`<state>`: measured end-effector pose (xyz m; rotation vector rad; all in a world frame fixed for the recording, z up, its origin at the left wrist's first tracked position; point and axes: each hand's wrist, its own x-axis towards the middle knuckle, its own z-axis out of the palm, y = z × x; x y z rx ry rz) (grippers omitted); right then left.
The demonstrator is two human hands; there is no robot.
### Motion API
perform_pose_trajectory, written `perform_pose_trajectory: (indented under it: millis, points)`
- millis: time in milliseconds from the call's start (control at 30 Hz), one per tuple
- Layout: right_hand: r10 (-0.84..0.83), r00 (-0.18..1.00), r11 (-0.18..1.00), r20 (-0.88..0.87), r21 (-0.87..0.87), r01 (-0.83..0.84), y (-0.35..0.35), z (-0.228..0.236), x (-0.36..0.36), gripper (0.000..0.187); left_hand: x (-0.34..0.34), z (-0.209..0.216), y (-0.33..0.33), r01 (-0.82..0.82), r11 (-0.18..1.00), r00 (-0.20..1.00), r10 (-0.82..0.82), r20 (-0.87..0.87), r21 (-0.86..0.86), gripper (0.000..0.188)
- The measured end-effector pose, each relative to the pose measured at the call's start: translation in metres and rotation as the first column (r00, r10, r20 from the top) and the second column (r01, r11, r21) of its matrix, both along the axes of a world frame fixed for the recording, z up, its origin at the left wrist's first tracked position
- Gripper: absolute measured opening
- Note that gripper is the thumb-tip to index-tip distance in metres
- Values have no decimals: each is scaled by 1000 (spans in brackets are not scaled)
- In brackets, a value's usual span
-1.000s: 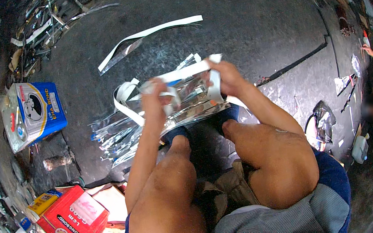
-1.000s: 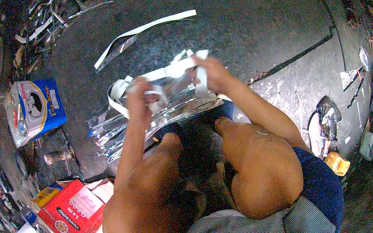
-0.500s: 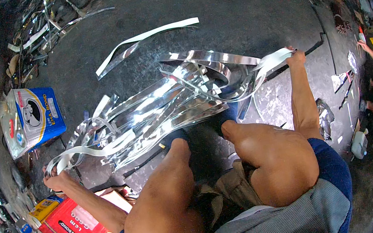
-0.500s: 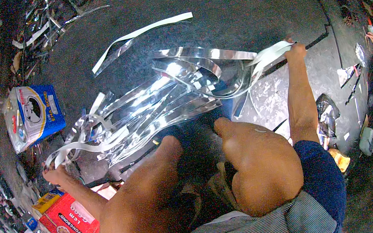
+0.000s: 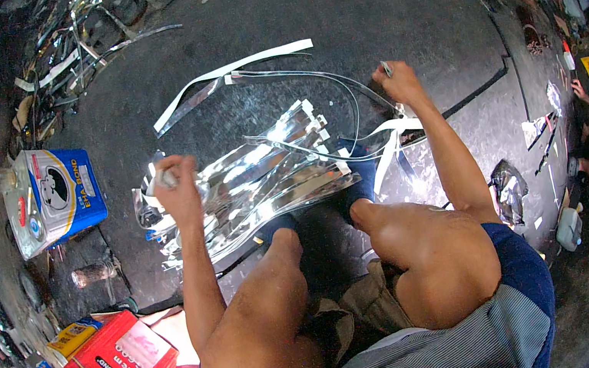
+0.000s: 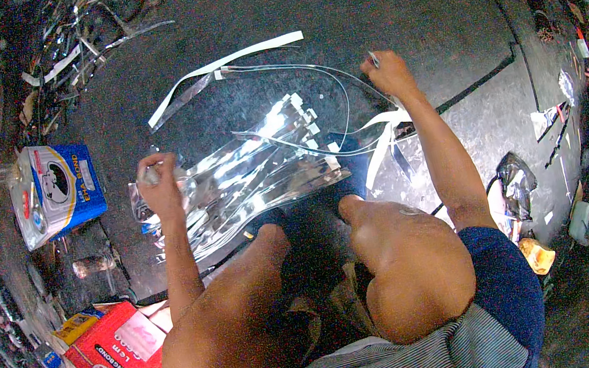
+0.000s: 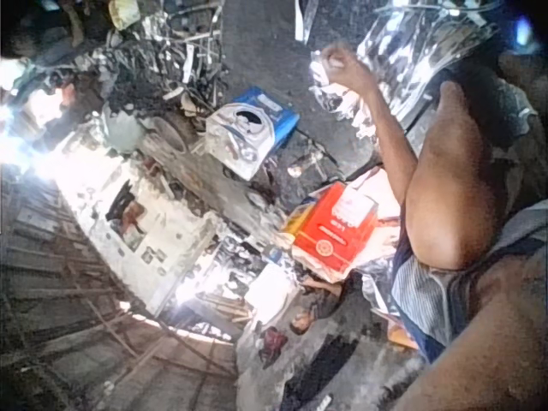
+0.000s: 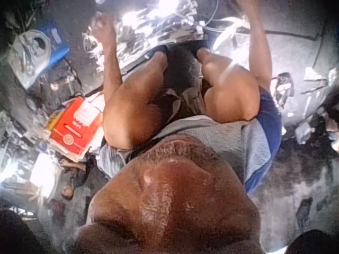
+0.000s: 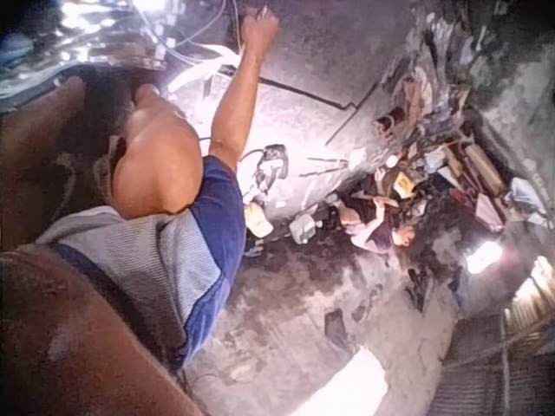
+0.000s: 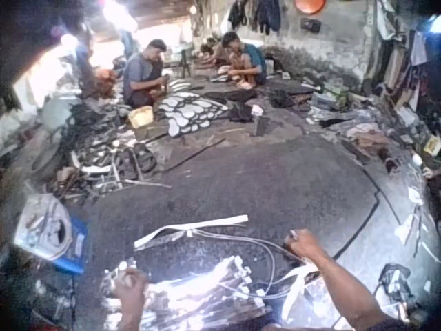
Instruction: The person sits on the floor and uses yellow-handled scissors to cut a roll of silver foil tape into narrow strips. After cutting, they peel the backing off the strips and stack them on the floor.
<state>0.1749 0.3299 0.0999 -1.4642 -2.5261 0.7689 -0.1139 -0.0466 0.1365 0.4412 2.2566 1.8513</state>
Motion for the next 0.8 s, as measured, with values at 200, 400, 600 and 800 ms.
perform_pose_trajectory:
  millis: [200, 400, 600, 800]
  points:
    - [130, 982, 991, 140, -40, -125, -32, -17, -24, 40, 27, -1, 23, 171, 980, 983, -162, 88, -100, 11]
    - [146, 984, 982, 105, 104, -157, -58, -22, -74, 44, 37, -10, 42, 257, 959, 951, -229, 207, -117, 10]
    - [244, 967, 953, 78, 166, -253, -41, -49, -88, 32, 46, -6, 60, 296, 955, 837, -259, 483, 0, 13]
    - [482, 875, 876, -52, -16, -483, -92, -2, -93, 22, 41, -25, 71, 331, 943, 669, -202, 716, -43, 39]
